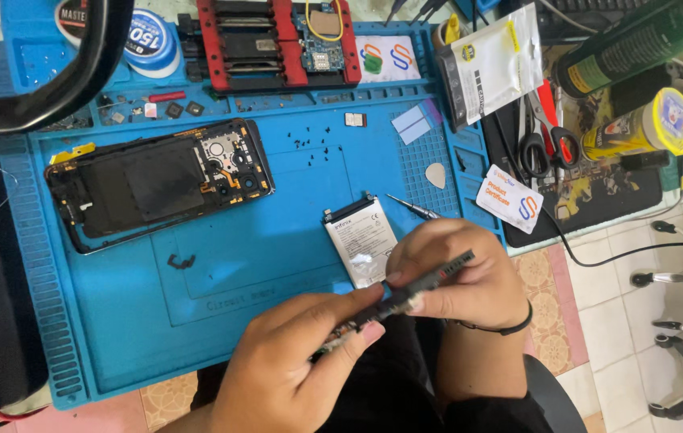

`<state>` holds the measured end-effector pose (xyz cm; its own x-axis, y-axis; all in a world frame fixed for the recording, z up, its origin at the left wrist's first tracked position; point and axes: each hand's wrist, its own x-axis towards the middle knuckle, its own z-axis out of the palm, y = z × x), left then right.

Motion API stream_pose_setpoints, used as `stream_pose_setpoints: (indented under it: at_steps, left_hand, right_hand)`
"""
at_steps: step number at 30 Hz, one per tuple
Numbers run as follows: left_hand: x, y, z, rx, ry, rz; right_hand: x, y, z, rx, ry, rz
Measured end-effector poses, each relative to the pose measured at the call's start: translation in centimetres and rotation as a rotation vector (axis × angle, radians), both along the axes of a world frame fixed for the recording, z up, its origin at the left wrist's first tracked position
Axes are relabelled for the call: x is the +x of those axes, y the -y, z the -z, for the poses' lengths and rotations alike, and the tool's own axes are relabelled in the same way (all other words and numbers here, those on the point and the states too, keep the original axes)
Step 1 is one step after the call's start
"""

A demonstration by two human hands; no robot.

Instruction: The person holds a disassembled smartphone and repeatedly presses and adjusts a small black component on the motherboard near the camera module. The person rotates the phone to inspect different sides while continuing to press the component.

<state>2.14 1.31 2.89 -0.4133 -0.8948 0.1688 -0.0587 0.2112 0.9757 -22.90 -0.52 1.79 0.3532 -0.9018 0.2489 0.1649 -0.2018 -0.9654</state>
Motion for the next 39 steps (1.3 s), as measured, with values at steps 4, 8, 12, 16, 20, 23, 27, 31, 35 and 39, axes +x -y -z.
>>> stream_pose_setpoints:
  at_steps: [4,8,12,16,20,23,27,31,35,39]
  left_hand:
    - [0.1,0.0,-0.4,0.126,-0.011,-0.023]
    - [0.2,0.0,-0.4,0.138,-0.024,-0.037]
    - [0.3,0.0,-0.3,0.117,-0.033,-0.050]
    - [0.3,0.0,-0.3,0.108,-0.054,-0.065]
    - [0.5,0.2,-0.4,0.080,-0.135,-0.047]
    - [0.5,0.3,-0.5,0.105,-0.123,-0.042]
    - [0.5,0.4,-0.7,0.126,-0.114,-0.050]
    - [0.5,0.6,-0.9,0.073,-0.154,-0.049]
    - [0.4,0.7,-1.0,0.211,-0.177,-0.034]
    - [0.1,0.7,-1.0,0.182,-0.190,-0.083]
  right_hand:
    - [0.8,-0.2,0.7,0.085,0.140,0.007]
    - [1.6,-0.5,1.5,0.155,0.295,0.006]
    - [2.1,-0.8,1.8,0.233,0.369,0.008]
    - [2.4,-1.0,2.0,0.224,0.375,0.036]
    - [2.5,-1.0,2.0,0.176,0.261,0.080]
    - [2.6,-1.0,2.1,0.199,0.295,0.062]
    - [2.6,-0.9,2.4,0.250,0.385,0.033]
    - [2.9,-0.6,2.3,0.317,0.432,0.039]
    - [3.6,-0.8,0.7,0.300,0.270,0.153]
    - [5.6,-1.3,-0.7,0.126,0.198,0.401]
